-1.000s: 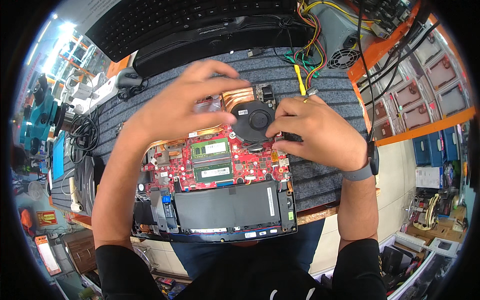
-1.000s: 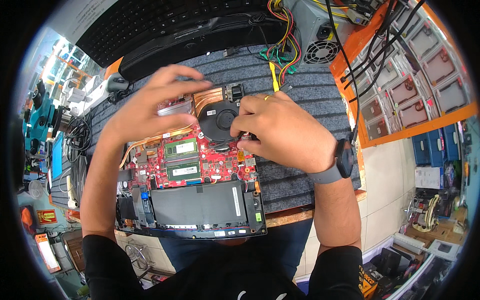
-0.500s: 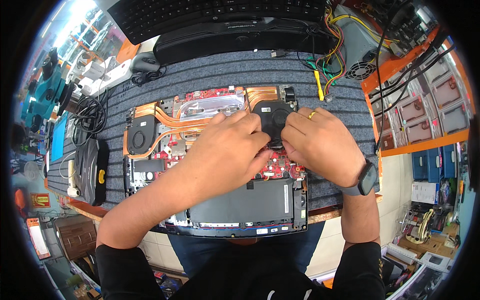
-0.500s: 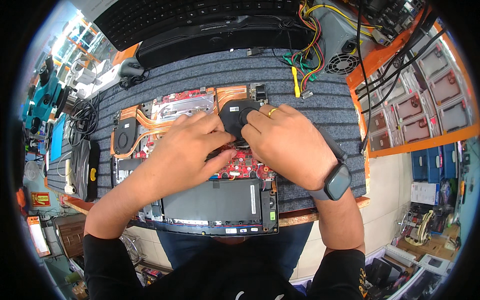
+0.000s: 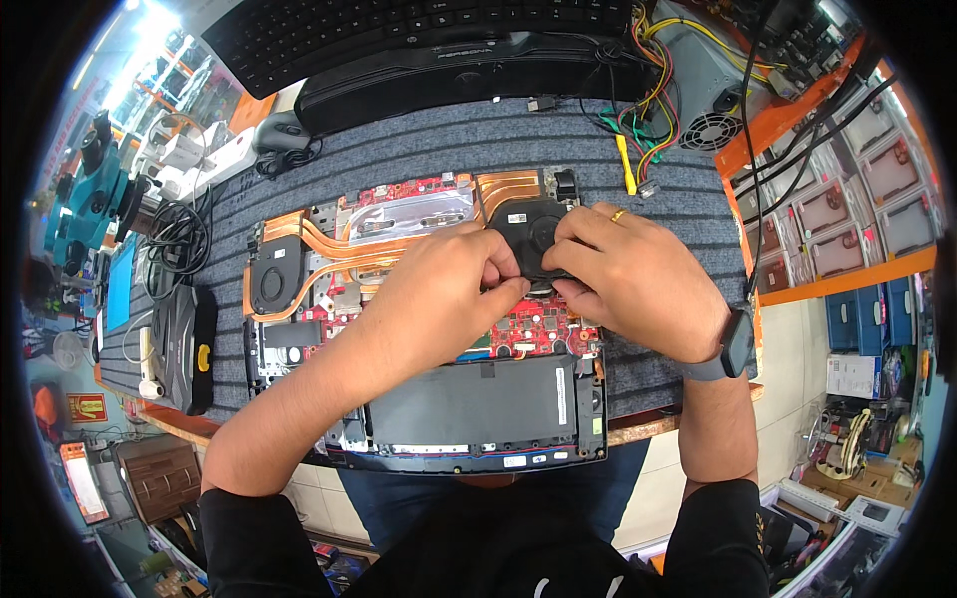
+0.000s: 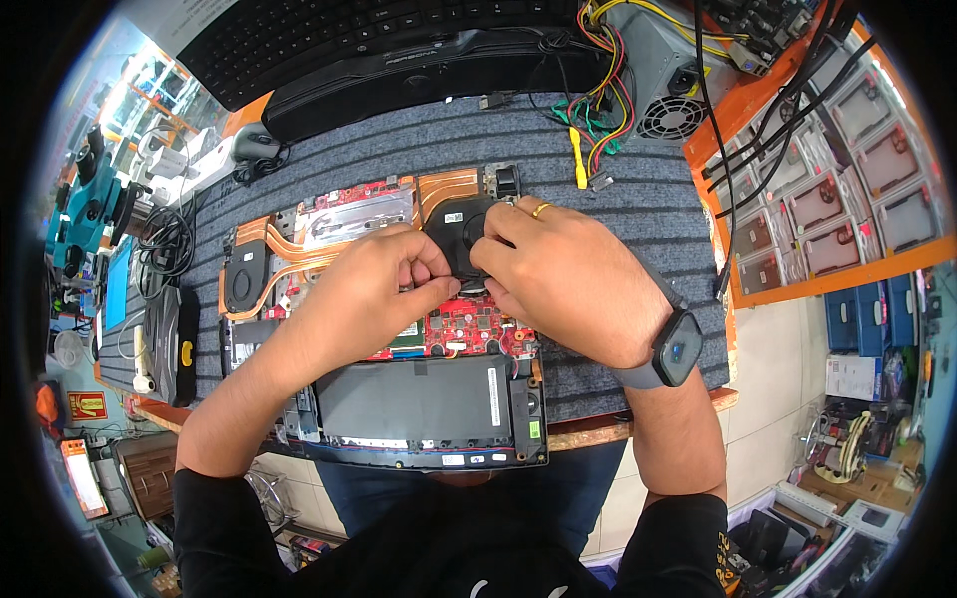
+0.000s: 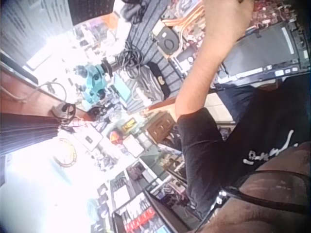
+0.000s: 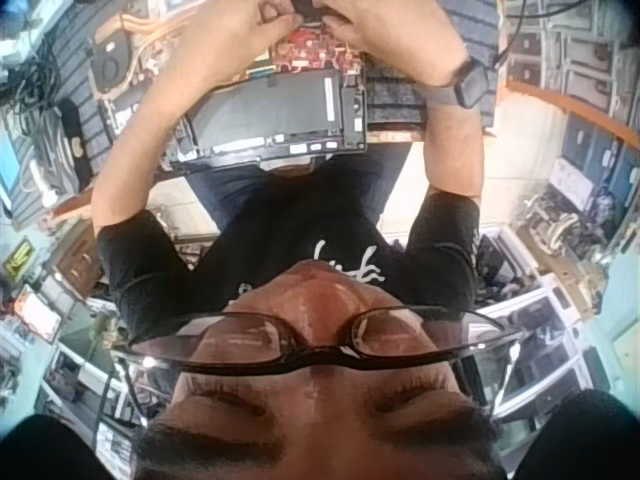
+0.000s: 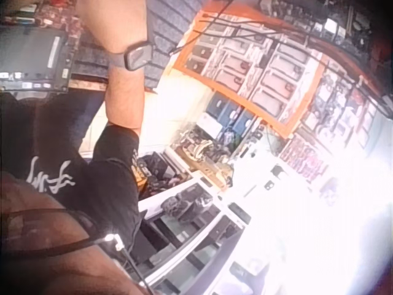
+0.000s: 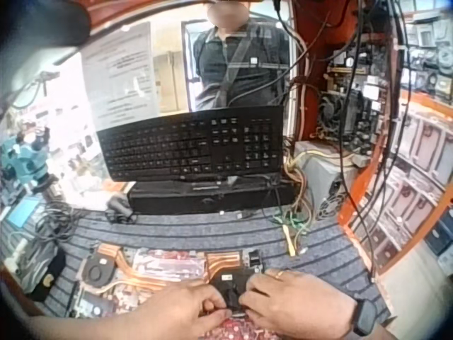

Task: The person uses a screwdriver to loosen and tighten screws on a laptop's internal cooling fan, removes the fan, and manipulates its electrical connector on the motherboard.

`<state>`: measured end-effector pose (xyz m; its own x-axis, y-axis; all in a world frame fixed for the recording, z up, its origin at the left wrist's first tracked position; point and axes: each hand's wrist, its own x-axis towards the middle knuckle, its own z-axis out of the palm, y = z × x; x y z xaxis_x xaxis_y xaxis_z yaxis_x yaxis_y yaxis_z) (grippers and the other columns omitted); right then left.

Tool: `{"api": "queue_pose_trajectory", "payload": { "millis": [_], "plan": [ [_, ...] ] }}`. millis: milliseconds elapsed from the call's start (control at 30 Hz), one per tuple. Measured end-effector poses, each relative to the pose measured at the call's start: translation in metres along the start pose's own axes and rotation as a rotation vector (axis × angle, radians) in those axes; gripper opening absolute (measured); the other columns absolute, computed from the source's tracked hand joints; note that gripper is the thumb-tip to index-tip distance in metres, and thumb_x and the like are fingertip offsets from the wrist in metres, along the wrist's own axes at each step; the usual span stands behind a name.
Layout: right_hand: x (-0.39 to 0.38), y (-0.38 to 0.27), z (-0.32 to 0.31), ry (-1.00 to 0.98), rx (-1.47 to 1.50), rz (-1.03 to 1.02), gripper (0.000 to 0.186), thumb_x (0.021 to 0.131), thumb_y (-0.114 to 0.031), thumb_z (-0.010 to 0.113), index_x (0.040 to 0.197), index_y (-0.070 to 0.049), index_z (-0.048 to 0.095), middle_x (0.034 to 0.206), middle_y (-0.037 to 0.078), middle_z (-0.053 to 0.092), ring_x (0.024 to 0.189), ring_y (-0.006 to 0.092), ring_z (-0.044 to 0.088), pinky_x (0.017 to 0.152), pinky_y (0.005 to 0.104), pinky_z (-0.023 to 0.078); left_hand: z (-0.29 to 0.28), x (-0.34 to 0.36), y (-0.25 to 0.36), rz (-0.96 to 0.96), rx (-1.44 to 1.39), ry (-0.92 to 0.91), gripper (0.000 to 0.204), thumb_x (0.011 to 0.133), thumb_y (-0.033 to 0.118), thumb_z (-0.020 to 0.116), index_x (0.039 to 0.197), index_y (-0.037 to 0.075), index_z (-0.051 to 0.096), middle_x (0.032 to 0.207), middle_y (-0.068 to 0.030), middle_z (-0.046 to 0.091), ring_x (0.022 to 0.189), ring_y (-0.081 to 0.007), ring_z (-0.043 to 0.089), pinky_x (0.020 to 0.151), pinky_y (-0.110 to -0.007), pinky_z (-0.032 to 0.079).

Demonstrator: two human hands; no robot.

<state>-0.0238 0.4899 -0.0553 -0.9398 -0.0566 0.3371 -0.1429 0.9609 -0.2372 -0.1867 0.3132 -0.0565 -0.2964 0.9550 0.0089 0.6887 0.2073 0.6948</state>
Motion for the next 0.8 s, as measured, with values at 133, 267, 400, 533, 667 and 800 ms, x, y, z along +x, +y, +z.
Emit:
{"api": "queue_pose_trajectory", "payload": {
  "millis": [133, 267, 400, 533, 667, 800],
  "plan": [
    [-0.002, 0.001, -0.001, -0.045, 0.009, 0.022, 0.025, 0.077, -0.010, 0.082, 0.100, -0.008, 0.073, 0.100, 0.005, 0.065, 0.094, 0.0290, 0.066, 0.080, 0.0410, 0.057, -0.005, 0.004, 0.001, -0.077, -0.071, -0.083, 0.019, 0.092, 0.015, 0.080, 0.095, -0.002, 0.071, 0.083, -0.0083, 0.067, 0.073, -0.0151, 0.061, 0.067, -0.032, 0.051],
    [-0.005, 0.010, 0.000, -0.005, 0.144, -0.018, 0.026, 0.078, -0.007, 0.082, 0.103, -0.008, 0.075, 0.102, 0.005, 0.067, 0.096, 0.0290, 0.067, 0.080, 0.0409, 0.057, -0.008, 0.007, 0.005, -0.081, -0.040, -0.113, 0.019, 0.092, 0.014, 0.079, 0.096, -0.002, 0.071, 0.080, -0.0062, 0.065, 0.072, -0.0124, 0.059, 0.067, -0.030, 0.050],
    [-0.009, 0.019, -0.010, 0.015, 0.143, 0.021, 0.015, 0.083, -0.007, 0.077, 0.098, -0.008, 0.075, 0.103, 0.006, 0.067, 0.095, 0.0299, 0.068, 0.080, 0.0419, 0.058, -0.007, 0.011, 0.011, -0.103, -0.106, -0.128, 0.018, 0.092, 0.013, 0.078, 0.100, -0.002, 0.073, 0.081, -0.0077, 0.066, 0.072, -0.0141, 0.060, 0.068, -0.031, 0.051],
    [-0.009, 0.021, -0.011, -0.010, 0.149, 0.031, 0.015, 0.083, -0.006, 0.079, 0.098, -0.008, 0.076, 0.103, 0.005, 0.067, 0.093, 0.0291, 0.067, 0.079, 0.0406, 0.057, -0.005, 0.014, 0.010, 0.048, -0.010, -0.116, 0.019, 0.091, 0.011, 0.078, 0.106, 0.000, 0.075, 0.085, -0.0102, 0.068, 0.075, -0.0185, 0.064, 0.070, -0.033, 0.054],
    [-0.010, 0.021, -0.011, -0.019, 0.116, 0.067, 0.015, 0.083, -0.003, 0.077, 0.098, -0.008, 0.078, 0.104, 0.005, 0.067, 0.093, 0.0286, 0.068, 0.078, 0.0397, 0.057, -0.002, 0.013, 0.004, 0.210, 0.053, -0.066, 0.020, 0.091, 0.010, 0.078, 0.110, 0.002, 0.076, 0.091, -0.0114, 0.069, 0.079, -0.0229, 0.069, 0.073, -0.036, 0.056],
    [-0.011, 0.022, -0.005, 0.015, 0.110, -0.015, 0.023, 0.080, 0.001, 0.073, 0.099, -0.009, 0.079, 0.104, 0.007, 0.069, 0.095, 0.0287, 0.069, 0.080, 0.0398, 0.058, -0.006, 0.012, 0.004, 0.221, 0.108, -0.066, 0.022, 0.090, 0.011, 0.078, 0.111, 0.003, 0.077, 0.094, -0.0126, 0.070, 0.081, -0.0266, 0.069, 0.074, -0.037, 0.057]
  ]
}}
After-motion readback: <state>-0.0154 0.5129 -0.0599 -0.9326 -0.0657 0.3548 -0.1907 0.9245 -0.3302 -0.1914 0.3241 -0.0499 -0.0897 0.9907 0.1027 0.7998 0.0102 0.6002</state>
